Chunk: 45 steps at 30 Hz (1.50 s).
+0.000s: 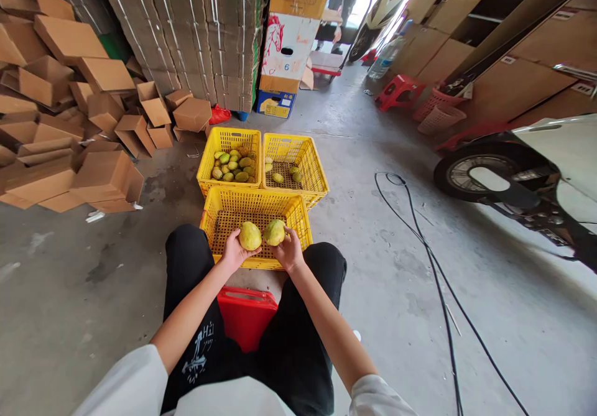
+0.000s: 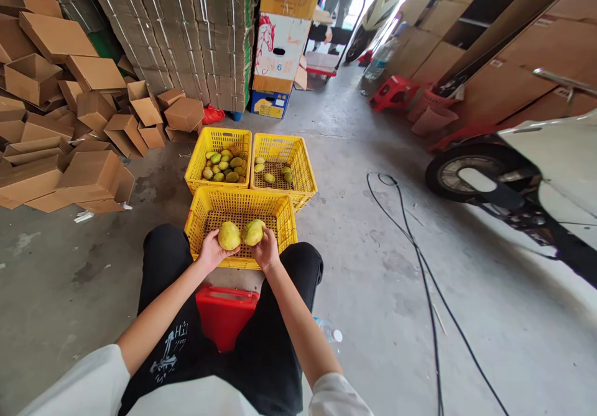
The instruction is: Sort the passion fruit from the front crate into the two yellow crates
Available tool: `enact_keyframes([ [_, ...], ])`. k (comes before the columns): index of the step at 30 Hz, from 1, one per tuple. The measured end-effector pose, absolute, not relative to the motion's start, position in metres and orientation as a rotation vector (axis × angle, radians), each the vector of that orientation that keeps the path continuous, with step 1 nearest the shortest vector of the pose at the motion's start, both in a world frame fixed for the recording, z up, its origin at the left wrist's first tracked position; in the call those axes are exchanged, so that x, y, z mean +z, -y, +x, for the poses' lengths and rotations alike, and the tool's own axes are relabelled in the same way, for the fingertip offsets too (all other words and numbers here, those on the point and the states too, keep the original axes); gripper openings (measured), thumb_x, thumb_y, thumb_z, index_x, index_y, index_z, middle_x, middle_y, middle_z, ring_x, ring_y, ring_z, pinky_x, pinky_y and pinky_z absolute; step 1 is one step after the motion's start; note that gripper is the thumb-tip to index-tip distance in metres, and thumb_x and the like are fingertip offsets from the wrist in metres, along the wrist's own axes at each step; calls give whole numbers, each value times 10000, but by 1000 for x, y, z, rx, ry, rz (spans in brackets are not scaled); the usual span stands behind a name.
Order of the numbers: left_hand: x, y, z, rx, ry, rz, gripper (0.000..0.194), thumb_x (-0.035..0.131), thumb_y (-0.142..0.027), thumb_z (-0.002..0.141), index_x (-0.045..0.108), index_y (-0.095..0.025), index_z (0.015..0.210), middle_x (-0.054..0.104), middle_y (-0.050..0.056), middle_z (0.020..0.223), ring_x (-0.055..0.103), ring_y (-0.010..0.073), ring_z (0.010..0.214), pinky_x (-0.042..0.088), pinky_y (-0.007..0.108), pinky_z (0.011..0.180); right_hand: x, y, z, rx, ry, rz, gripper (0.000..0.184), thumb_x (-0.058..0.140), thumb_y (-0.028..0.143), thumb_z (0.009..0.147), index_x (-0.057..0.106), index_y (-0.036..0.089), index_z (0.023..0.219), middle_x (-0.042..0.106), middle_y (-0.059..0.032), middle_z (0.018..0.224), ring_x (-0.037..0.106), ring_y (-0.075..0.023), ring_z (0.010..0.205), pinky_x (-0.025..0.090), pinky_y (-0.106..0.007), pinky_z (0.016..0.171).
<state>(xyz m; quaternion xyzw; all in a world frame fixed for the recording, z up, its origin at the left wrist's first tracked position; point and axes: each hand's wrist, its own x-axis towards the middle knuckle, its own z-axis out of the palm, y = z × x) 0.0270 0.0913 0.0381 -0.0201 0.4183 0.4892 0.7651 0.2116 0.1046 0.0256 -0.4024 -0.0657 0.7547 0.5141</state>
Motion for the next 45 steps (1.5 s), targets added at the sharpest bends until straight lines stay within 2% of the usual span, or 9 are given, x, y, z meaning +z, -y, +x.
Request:
enact_keyframes([
  [3,32,-92,26,1052,-913,-41,403,607,-323,1034,653,-191,1412,831,159,1158,843,354,1143,746,557,969,24,-105,210,1798,158,-978,252,850,391,810,700,279,979,825,-37,877,861,-337,1058,746,-455,846],
  [9,24,-91,27,1078,-927,33,458,780,-331,979,617,-273,1403,818,68,1128,840,255,963,748,451,903,16,-104,212,1769,155,-1054,275,890,348,827,645,279,929,762,42,766,765,-196,664,700,-332,694],
  [12,25,-89,30,1098,-968,80,443,844,-337,930,634,-278,1316,801,42,1082,823,239,886,717,368,776,13,-104,211,1780,160,-1013,301,884,399,823,620,292,919,746,34,754,805,-237,729,739,-402,742],
  [16,28,-88,31,1088,-1010,67,366,820,-375,945,657,-249,1247,776,29,998,778,205,757,607,278,567,14,-105,209,1797,50,-971,313,855,441,800,602,299,916,757,-14,790,860,-320,916,758,-484,794],
  [21,28,-90,27,1047,-1005,33,391,779,-408,967,671,-224,1295,783,54,958,782,225,749,619,292,568,18,-104,210,1796,-42,-994,248,780,414,774,631,296,933,770,-31,807,860,-342,994,752,-500,822],
  [30,25,-91,25,1100,-954,-10,377,680,-304,934,646,-245,1306,784,56,998,830,273,888,721,387,723,16,-105,214,1822,64,-961,216,743,336,735,630,288,912,747,-17,773,859,-340,982,741,-465,814],
  [34,30,-92,28,1104,-967,1,320,714,-290,974,657,-219,1281,784,59,983,803,226,794,668,298,620,27,-105,209,1789,-56,-1039,139,719,306,854,669,270,979,770,-22,810,838,-290,927,723,-389,762],
  [38,38,-93,29,1083,-1015,20,323,754,-362,1027,680,-210,1303,756,39,900,765,194,677,532,224,460,33,-104,207,1710,-121,-1069,113,724,342,963,675,271,1036,778,-5,833,767,-236,776,703,-354,676],
  [45,52,-94,28,970,-1180,-114,346,561,-496,1157,686,-185,1243,705,36,765,736,180,562,437,187,382,20,-106,214,1727,-208,-1109,157,721,393,985,641,282,1061,757,-30,859,757,-254,780,710,-396,652],
])
